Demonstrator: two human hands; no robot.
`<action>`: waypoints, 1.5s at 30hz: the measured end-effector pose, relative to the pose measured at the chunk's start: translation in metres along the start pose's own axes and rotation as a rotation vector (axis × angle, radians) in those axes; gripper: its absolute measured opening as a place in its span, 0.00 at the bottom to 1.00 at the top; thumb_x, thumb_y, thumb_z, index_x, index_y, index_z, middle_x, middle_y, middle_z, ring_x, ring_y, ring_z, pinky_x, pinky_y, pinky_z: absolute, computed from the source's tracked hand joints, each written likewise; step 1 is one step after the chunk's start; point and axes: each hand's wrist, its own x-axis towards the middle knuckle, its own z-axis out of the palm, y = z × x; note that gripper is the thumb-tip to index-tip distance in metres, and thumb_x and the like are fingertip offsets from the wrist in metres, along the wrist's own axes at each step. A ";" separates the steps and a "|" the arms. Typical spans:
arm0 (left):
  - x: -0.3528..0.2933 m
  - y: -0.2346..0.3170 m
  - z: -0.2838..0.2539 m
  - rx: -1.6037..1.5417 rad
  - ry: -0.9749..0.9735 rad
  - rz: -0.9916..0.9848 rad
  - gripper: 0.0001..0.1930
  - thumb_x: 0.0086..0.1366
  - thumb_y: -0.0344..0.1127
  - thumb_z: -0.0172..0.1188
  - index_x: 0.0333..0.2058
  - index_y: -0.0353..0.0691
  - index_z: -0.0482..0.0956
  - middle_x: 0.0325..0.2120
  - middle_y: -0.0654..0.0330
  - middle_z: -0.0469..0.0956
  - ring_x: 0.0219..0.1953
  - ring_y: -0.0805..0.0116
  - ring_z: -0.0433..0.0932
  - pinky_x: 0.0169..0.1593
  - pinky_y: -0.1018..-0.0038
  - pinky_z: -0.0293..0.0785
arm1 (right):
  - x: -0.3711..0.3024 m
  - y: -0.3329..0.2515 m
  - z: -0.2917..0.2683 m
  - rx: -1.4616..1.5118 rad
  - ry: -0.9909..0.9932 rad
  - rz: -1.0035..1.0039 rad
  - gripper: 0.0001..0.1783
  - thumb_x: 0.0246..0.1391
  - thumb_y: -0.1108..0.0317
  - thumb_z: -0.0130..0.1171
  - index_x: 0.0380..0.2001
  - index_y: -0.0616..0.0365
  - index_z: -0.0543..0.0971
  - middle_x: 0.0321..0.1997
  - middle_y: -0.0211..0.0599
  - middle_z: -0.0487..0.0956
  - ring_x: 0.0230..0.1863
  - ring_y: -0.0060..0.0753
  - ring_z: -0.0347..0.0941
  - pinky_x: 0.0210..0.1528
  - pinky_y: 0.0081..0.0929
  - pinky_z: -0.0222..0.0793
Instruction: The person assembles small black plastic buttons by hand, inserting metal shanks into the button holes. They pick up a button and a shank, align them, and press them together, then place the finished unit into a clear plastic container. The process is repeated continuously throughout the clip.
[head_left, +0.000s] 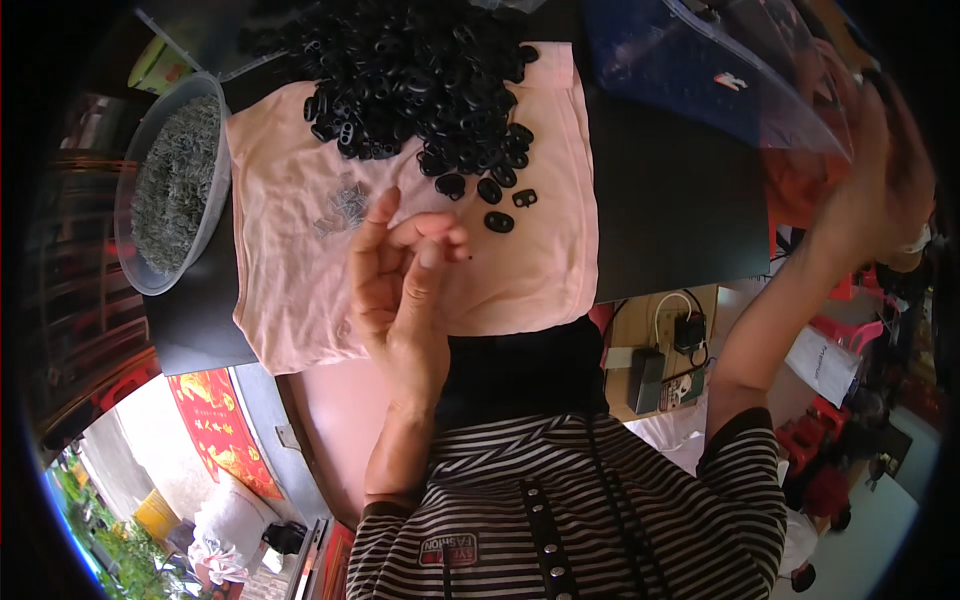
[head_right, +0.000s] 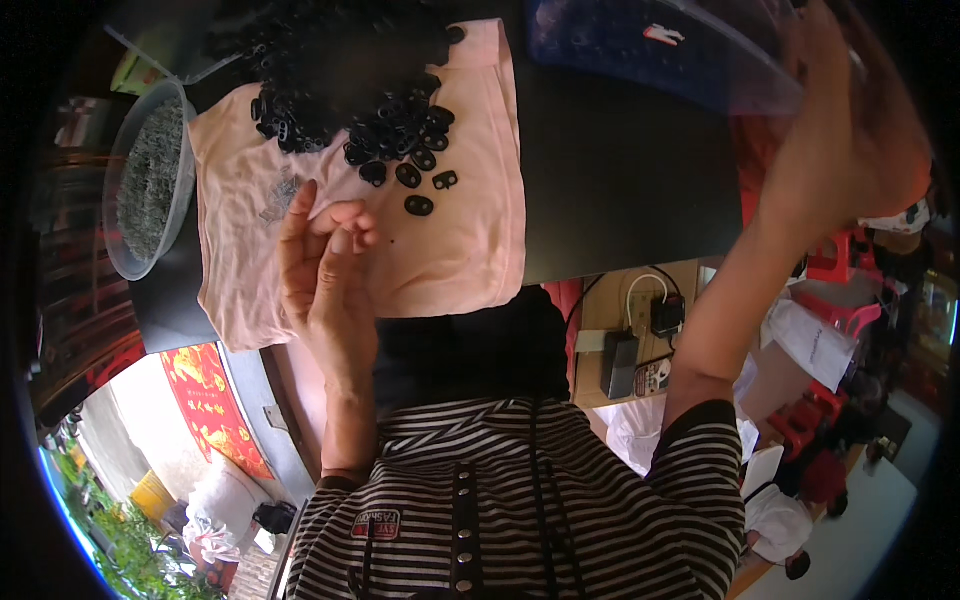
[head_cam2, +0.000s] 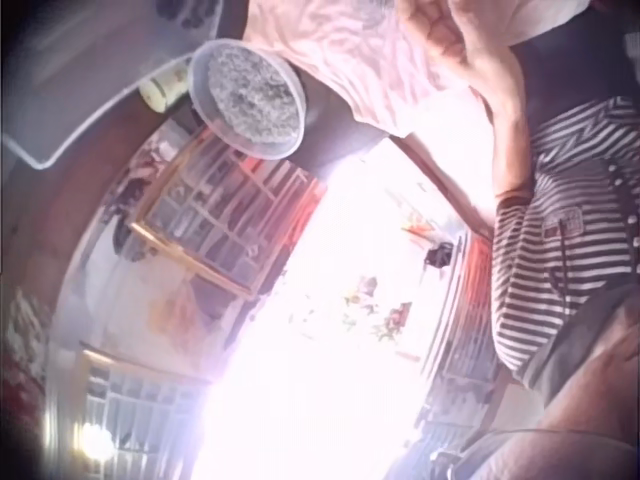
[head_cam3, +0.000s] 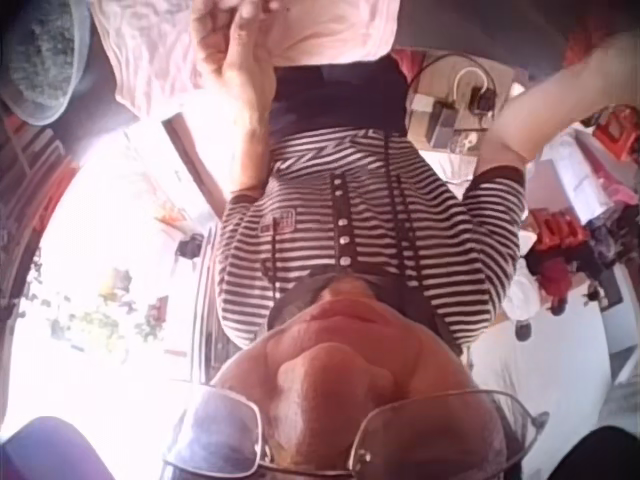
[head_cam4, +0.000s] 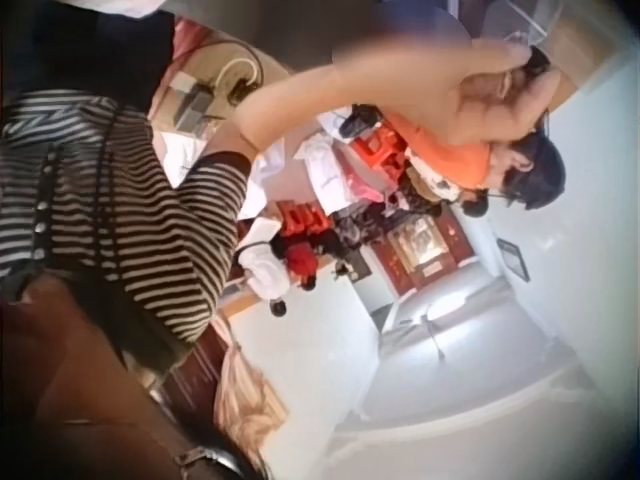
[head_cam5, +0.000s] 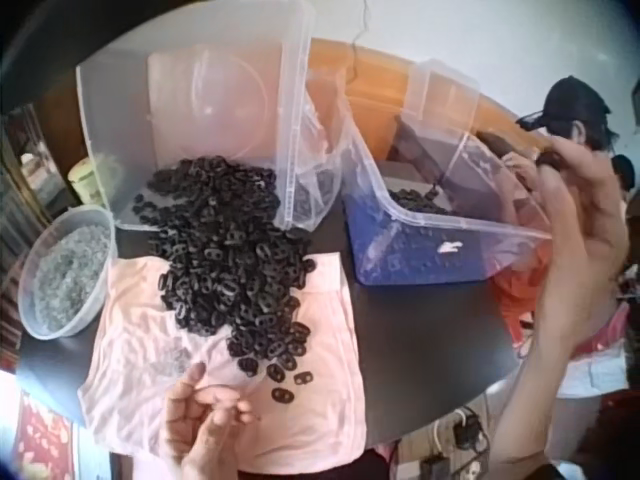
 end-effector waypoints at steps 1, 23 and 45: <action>0.000 0.001 0.002 -0.017 0.013 -0.004 0.23 0.66 0.24 0.49 0.59 0.31 0.58 0.42 0.52 0.75 0.40 0.69 0.75 0.47 0.74 0.72 | 0.005 0.010 0.001 -0.097 -0.044 0.019 0.13 0.55 0.75 0.56 0.44 0.66 0.77 0.46 0.42 0.78 0.43 0.27 0.76 0.44 0.22 0.73; -0.001 -0.003 -0.005 -0.047 -0.042 -0.001 0.17 0.66 0.25 0.50 0.53 0.30 0.67 0.40 0.54 0.76 0.39 0.71 0.75 0.47 0.75 0.72 | -0.132 -0.017 0.047 0.072 -0.890 -0.097 0.06 0.46 0.69 0.62 0.31 0.53 0.81 0.30 0.25 0.75 0.34 0.29 0.72 0.32 0.26 0.71; 0.004 0.027 -0.027 -0.105 -0.256 -0.244 0.12 0.57 0.21 0.61 0.42 0.27 0.76 0.33 0.58 0.78 0.33 0.73 0.78 0.37 0.80 0.78 | -0.095 -0.079 0.105 0.425 -1.014 -0.137 0.06 0.48 0.71 0.60 0.31 0.58 0.80 0.29 0.37 0.79 0.27 0.38 0.75 0.29 0.30 0.70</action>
